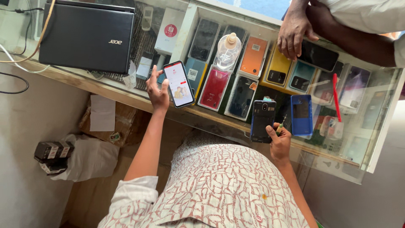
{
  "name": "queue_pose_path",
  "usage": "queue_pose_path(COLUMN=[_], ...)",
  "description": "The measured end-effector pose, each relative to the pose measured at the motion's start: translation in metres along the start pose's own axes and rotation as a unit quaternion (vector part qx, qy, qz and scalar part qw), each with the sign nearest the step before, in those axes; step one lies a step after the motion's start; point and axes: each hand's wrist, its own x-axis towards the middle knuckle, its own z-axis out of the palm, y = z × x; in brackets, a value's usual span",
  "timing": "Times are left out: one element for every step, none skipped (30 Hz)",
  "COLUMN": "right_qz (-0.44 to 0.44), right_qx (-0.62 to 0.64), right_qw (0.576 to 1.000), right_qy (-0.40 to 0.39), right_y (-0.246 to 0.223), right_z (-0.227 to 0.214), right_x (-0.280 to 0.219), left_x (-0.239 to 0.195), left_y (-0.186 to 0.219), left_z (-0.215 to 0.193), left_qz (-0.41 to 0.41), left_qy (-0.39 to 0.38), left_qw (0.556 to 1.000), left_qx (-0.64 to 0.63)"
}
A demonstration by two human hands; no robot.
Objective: The person uses a screwdriver to remove screws from a smartphone, detaches the back cover, and then reattaches it. They also briefly handle another phone and a feature phone on the counter.
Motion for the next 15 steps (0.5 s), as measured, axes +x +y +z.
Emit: queue_pose_path(right_qz=[-0.012,-0.024,-0.035,-0.031,-0.026,-0.022,-0.024,-0.027,-0.029,-0.028,-0.028,-0.029,-0.028,-0.028,-0.028], right_qx=[0.008,0.016,0.024,0.031,0.039,0.047,0.046,0.045,0.044,0.046,0.049,0.052,0.052,0.051,0.051], right_qw=[1.000,0.999,0.999,0.999,0.999,0.999,0.999,0.999,0.999,0.999,0.998,0.998,0.998,0.998,0.998], right_qy=[-0.009,-0.018,-0.028,-0.021,-0.014,-0.006,-0.006,-0.006,-0.007,-0.008,-0.010,-0.013,-0.013,-0.014,-0.013], right_y=[0.001,0.001,0.002,0.003,0.004,0.005,0.006,0.007,0.007,0.007,0.008,0.008,0.007,0.007,0.007], right_z=[-0.001,-0.002,-0.002,-0.003,-0.003,-0.003,-0.004,-0.004,-0.006,-0.007,-0.006,-0.005,-0.005,-0.005,-0.005], right_x=[0.001,0.002,0.002,0.003,0.004,0.004,0.004,0.004,0.003,0.002,0.003,0.004,0.004,0.004,0.005], left_x=[-0.004,-0.009,-0.017,-0.028,-0.036,-0.044,-0.051,-0.055,-0.057,-0.058,-0.055,-0.053,-0.052,-0.051,-0.050], left_y=[-0.002,-0.003,-0.003,-0.003,-0.002,-0.001,0.000,0.001,0.001,0.002,0.002,0.002,0.002,0.002,0.002], left_z=[-0.001,-0.003,-0.005,-0.008,-0.010,-0.013,-0.014,-0.013,-0.012,-0.011,-0.011,-0.011,-0.011,-0.012,-0.013], left_qz=[0.003,0.007,0.019,0.032,0.044,0.040,0.036,0.032,0.018,0.005,-0.007,-0.012,-0.017,-0.021,-0.012], left_qy=[-0.004,-0.008,0.001,0.009,0.018,0.019,0.020,0.021,0.012,0.002,-0.005,-0.012,-0.020,-0.027,-0.034], left_qw=[1.000,1.000,1.000,0.999,0.998,0.997,0.996,0.995,0.995,0.995,0.994,0.994,0.994,0.994,0.994], left_qx=[-0.002,-0.004,0.015,0.033,0.052,0.066,0.079,0.092,0.097,0.103,0.109,0.108,0.107,0.106,0.103])
